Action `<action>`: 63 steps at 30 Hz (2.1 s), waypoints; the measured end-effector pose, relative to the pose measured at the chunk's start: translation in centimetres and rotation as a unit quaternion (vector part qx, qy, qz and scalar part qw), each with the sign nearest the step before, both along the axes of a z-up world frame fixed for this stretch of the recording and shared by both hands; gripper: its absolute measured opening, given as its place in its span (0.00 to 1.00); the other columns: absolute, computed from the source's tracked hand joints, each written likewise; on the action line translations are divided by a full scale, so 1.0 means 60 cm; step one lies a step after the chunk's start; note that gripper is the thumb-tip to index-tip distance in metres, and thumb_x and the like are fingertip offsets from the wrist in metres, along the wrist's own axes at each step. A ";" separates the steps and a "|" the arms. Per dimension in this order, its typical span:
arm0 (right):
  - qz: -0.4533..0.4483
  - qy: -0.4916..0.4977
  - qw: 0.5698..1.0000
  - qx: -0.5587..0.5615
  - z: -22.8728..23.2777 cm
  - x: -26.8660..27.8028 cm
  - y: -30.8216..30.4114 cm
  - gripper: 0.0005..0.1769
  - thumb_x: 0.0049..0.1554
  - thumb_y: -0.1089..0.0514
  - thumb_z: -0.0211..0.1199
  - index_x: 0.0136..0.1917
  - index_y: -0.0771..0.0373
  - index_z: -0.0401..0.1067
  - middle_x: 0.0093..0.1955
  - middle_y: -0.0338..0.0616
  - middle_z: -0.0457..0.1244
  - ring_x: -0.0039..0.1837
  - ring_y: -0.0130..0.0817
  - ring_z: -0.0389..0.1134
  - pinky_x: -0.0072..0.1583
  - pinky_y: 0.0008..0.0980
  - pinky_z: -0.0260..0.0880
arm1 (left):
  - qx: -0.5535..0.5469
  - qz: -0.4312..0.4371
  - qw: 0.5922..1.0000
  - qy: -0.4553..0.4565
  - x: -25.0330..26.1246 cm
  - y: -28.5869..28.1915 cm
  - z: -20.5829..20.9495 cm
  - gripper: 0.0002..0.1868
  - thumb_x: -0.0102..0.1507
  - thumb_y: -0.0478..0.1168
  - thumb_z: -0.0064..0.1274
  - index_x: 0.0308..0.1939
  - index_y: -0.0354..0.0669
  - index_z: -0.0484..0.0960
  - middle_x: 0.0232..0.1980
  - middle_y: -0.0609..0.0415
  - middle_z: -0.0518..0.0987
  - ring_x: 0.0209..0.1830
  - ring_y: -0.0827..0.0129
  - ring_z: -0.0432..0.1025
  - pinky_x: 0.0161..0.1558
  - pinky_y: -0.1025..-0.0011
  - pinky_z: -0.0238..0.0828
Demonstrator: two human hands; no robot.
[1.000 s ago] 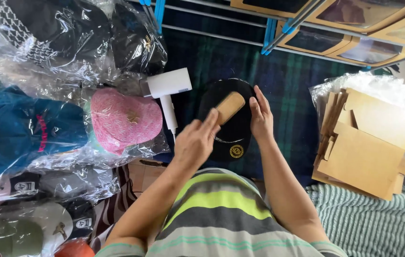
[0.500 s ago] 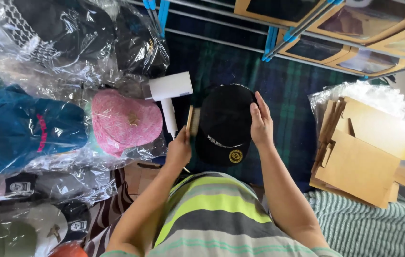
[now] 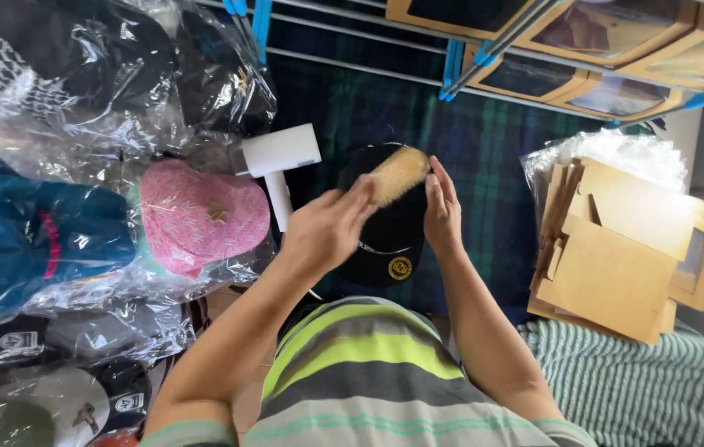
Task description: Cleaning a black baseball cap using a wooden-handled brush to remove lint or dust.
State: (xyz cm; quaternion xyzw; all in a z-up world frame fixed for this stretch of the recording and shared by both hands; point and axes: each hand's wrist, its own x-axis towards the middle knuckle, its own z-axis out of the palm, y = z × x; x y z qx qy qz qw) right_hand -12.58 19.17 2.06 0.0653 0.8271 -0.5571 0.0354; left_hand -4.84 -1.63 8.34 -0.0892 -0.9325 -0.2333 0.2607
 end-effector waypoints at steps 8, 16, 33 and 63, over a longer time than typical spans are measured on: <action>-0.020 -0.021 0.999 -0.015 0.001 0.012 0.014 0.30 0.67 0.32 0.47 0.74 0.46 0.68 0.72 0.52 0.62 0.75 0.53 0.60 0.73 0.50 0.59 | -0.029 0.086 0.948 -0.305 -0.174 -0.062 -0.130 0.20 0.71 0.48 0.38 0.58 0.47 0.81 0.33 0.45 0.83 0.33 0.45 0.80 0.32 0.51 0.76; -0.019 -0.031 0.999 -0.010 0.008 0.013 0.009 0.29 0.66 0.33 0.46 0.74 0.43 0.68 0.71 0.55 0.62 0.75 0.54 0.60 0.73 0.51 0.60 | 0.032 0.011 0.920 -0.391 -0.105 -0.088 -0.106 0.17 0.68 0.45 0.43 0.54 0.44 0.83 0.39 0.45 0.85 0.39 0.46 0.81 0.42 0.54 0.78; 0.092 0.426 0.893 0.110 0.037 0.081 0.011 0.07 0.58 0.68 0.66 0.41 0.62 0.70 0.55 0.48 0.72 0.56 0.47 0.74 0.56 0.37 0.73 | 0.625 0.144 0.731 -0.234 0.125 0.008 -0.089 0.21 0.72 0.38 0.46 0.66 0.28 0.70 0.24 0.47 0.73 0.12 0.67 0.69 0.12 0.73 0.63; 0.249 0.161 0.871 0.392 -0.071 -0.089 0.153 0.18 0.68 0.56 0.48 0.60 0.59 0.78 0.39 0.46 0.70 0.43 0.43 0.73 0.51 0.44 0.74 | 0.593 0.149 0.681 -0.404 0.124 0.063 -0.262 0.22 0.69 0.43 0.55 0.65 0.43 0.71 0.62 0.43 0.76 0.68 0.56 0.67 0.69 0.57 0.62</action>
